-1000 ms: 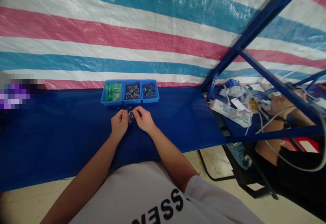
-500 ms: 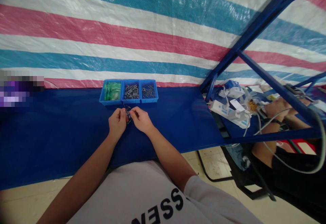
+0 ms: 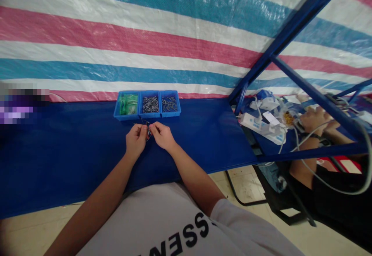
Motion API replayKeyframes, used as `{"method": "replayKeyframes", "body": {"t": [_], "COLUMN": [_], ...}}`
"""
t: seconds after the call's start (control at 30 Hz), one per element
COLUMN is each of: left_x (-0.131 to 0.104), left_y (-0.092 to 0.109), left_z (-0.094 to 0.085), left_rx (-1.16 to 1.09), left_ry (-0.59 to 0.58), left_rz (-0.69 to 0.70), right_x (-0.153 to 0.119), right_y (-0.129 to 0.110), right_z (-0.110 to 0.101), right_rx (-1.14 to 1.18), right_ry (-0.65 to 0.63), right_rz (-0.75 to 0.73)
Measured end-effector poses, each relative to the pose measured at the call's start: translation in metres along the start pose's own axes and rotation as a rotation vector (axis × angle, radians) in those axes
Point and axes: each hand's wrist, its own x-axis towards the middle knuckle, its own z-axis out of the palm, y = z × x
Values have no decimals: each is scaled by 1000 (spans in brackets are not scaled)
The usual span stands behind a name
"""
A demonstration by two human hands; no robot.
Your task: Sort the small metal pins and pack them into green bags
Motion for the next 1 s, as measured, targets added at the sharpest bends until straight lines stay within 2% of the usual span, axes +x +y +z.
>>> {"method": "replayKeyframes", "body": {"t": [0.2, 0.47, 0.67, 0.77, 1.0], "left_x": [0, 1, 0, 0, 1], "left_y": [3, 2, 4, 5, 0], "left_z": [-3, 3, -3, -5, 3], "left_rx": [53, -214, 47, 91, -158], "left_ry": [14, -45, 3, 4, -42], "left_rz": [-1, -70, 8, 31, -36], "right_x": [-2, 0, -2, -2, 2], "right_y": [-6, -4, -5, -5, 1], "right_z": [-1, 0, 1, 1, 1], "right_rx": [-7, 8, 16, 20, 118], "right_ry": [-21, 17, -15, -38, 4], "right_rz": [-27, -3, -10, -4, 54]}}
